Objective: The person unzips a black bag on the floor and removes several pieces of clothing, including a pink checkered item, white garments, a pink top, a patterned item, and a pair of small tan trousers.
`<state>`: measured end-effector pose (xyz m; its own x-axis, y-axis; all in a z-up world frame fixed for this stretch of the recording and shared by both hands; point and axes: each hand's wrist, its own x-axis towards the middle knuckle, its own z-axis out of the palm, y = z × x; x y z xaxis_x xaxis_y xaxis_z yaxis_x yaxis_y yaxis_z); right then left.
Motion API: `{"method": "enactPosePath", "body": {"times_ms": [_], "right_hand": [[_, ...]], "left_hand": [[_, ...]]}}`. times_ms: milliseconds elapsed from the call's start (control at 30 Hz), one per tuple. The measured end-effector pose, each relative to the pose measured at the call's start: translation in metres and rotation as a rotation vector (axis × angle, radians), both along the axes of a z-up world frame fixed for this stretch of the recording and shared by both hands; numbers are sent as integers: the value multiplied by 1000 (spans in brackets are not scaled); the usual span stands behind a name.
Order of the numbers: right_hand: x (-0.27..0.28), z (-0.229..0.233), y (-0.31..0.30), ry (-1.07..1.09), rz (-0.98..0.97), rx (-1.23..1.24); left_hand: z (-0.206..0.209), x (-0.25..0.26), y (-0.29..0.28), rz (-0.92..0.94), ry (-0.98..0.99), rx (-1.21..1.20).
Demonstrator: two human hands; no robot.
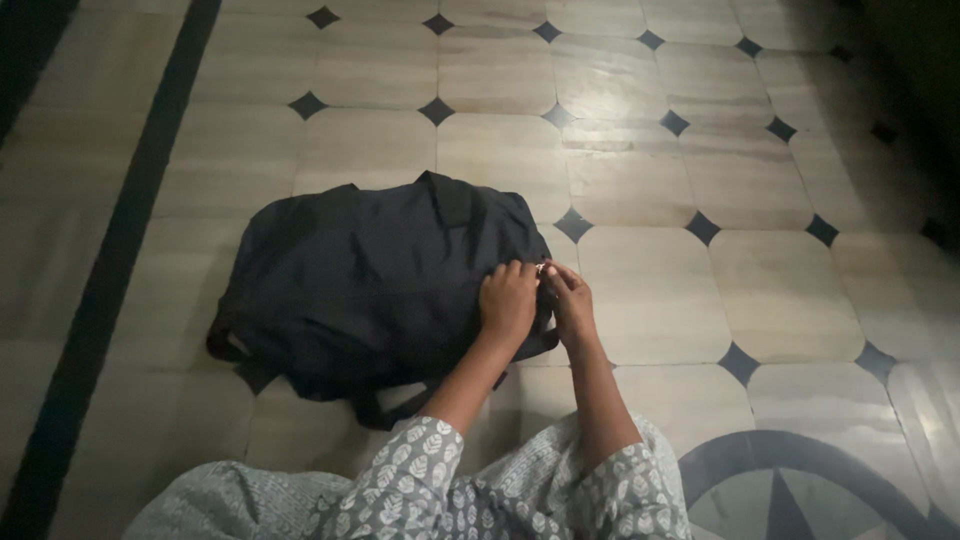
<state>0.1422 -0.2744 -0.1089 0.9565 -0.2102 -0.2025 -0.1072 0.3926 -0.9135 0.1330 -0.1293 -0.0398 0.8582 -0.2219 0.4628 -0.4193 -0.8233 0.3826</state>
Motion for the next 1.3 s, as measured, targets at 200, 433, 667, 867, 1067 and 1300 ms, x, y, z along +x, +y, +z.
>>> {"method": "enactPosePath", "body": {"times_ms": [200,433,667,867,1067,1300], "right_hand": [[7,-9,0,46,28,161],[12,-17,-7,72,53,270],[8,-11,-7,38,21,200],[10,-16,-6,75,-48,93],[10,-26,-9,19,-53,123],[5,-8,-1,73,-98,90]], "left_hand": [[1,3,0,15,68,-22],[1,6,3,-16,112,-64],[5,6,8,-15,220,-114],[14,12,15,-1,266,-58],[23,11,32,16,316,-111],[26,9,41,28,315,-98]]}}
